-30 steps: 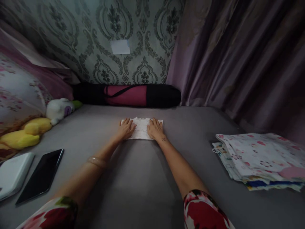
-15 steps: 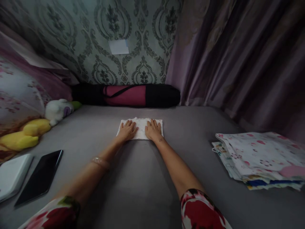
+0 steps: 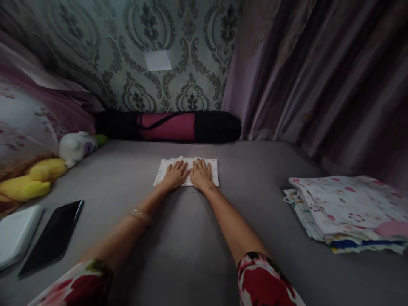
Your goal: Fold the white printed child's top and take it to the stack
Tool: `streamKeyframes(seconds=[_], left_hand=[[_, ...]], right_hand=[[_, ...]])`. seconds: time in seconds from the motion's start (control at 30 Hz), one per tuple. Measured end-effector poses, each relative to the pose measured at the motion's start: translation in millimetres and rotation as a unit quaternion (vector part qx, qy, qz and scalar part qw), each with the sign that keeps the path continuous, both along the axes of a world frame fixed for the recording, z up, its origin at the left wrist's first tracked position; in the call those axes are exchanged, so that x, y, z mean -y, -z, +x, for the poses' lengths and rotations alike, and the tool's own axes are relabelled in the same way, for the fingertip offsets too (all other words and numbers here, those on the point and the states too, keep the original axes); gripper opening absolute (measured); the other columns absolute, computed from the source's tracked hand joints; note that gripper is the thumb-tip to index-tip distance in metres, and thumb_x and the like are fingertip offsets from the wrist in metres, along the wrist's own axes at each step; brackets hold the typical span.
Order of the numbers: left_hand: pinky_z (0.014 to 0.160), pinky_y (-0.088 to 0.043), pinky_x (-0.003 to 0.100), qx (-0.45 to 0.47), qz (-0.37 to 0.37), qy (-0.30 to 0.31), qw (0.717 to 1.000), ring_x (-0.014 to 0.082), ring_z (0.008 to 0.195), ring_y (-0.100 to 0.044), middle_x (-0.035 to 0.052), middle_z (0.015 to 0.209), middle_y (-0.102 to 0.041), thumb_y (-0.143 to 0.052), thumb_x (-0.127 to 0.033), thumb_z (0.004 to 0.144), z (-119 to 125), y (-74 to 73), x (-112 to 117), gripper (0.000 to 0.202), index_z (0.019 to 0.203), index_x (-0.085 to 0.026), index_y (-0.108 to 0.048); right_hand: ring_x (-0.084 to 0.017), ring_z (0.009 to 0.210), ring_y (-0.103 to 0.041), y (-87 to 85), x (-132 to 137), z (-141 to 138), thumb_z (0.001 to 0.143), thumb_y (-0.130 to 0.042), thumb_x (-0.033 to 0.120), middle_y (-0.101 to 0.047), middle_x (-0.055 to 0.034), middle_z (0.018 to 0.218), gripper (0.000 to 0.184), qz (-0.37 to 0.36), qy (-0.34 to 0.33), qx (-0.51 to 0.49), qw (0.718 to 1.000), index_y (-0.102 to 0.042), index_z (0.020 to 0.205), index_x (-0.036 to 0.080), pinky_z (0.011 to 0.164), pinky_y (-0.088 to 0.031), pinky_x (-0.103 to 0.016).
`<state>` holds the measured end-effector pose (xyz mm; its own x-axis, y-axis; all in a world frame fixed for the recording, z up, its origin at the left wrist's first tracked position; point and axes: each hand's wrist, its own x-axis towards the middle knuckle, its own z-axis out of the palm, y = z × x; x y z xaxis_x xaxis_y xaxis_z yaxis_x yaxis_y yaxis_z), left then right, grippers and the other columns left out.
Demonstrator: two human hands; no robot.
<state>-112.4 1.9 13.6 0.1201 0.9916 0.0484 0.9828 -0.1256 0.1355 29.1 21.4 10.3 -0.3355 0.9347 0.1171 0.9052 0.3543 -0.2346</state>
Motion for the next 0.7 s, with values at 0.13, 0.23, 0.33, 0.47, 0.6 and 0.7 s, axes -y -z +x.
streamKeyframes(seconds=[0.13,0.23,0.33,0.47,0.6,0.7], left_hand=[[0.116,-0.027,0.048,0.013,0.029,-0.027,0.999,0.0236,0.14,-0.039,0.0119,0.149,-0.046,-0.028,-0.03,0.1,-8,-4.7,-2,0.043,0.136,-0.019,-0.049],[0.116,-0.025,0.049,-0.002,0.078,-0.089,0.993,0.0264,0.142,-0.035,0.0148,0.15,-0.045,-0.027,-0.027,0.099,-14,4.9,-2,0.045,0.137,-0.014,-0.048],[0.116,-0.026,0.051,-0.006,0.085,-0.096,0.992,0.0283,0.141,-0.036,0.0157,0.151,-0.043,-0.026,-0.031,0.099,-18,17.1,-2,0.048,0.139,-0.013,-0.047],[0.116,-0.026,0.052,0.007,0.091,-0.099,0.991,0.0291,0.14,-0.037,0.0157,0.149,-0.045,-0.027,-0.031,0.099,-18,21.5,-1,0.048,0.137,-0.012,-0.048],[0.115,-0.026,0.052,0.025,0.075,-0.091,0.993,0.0297,0.141,-0.037,0.0162,0.149,-0.045,-0.032,-0.027,0.098,-19,15.2,-1,0.044,0.135,-0.012,-0.05],[0.115,-0.027,0.051,0.057,0.092,-0.096,0.99,0.0289,0.141,-0.037,0.0158,0.148,-0.047,-0.037,-0.021,0.094,-21,8.1,-3,0.042,0.133,-0.014,-0.051]], right_hand=[[-0.029,0.146,-0.025,-12.1,0,-9,0.099,-0.032,0.028,-0.033,-0.0159,0.157,0.05,-0.009,-0.006,0.01,1.0,-0.046,0.143,0.011,0.117,-0.017,-0.052],[-0.025,0.147,-0.024,-11.0,1,-22,0.1,-0.029,0.028,-0.034,-0.0142,0.157,0.05,0.007,-0.036,-0.004,0.999,-0.044,0.144,0.011,0.118,-0.015,-0.048],[-0.024,0.147,-0.023,-0.9,4,-33,0.101,-0.026,0.033,-0.032,-0.0113,0.158,0.053,0.002,-0.047,-0.019,0.999,-0.039,0.148,0.012,0.119,-0.013,-0.048],[-0.023,0.147,-0.022,8.5,6,-36,0.101,-0.026,0.032,-0.031,-0.0103,0.158,0.054,0.003,-0.04,-0.031,0.999,-0.038,0.149,0.011,0.12,-0.01,-0.047],[-0.024,0.147,-0.022,1.3,5,-35,0.101,-0.027,0.031,-0.03,-0.0111,0.159,0.054,-0.015,-0.036,-0.028,0.999,-0.037,0.149,0.01,0.119,-0.01,-0.049],[-0.025,0.148,-0.02,-6.8,5,-40,0.1,-0.028,0.028,-0.028,-0.0129,0.159,0.053,-0.026,-0.056,-0.013,0.998,-0.036,0.149,0.01,0.119,-0.01,-0.05]])
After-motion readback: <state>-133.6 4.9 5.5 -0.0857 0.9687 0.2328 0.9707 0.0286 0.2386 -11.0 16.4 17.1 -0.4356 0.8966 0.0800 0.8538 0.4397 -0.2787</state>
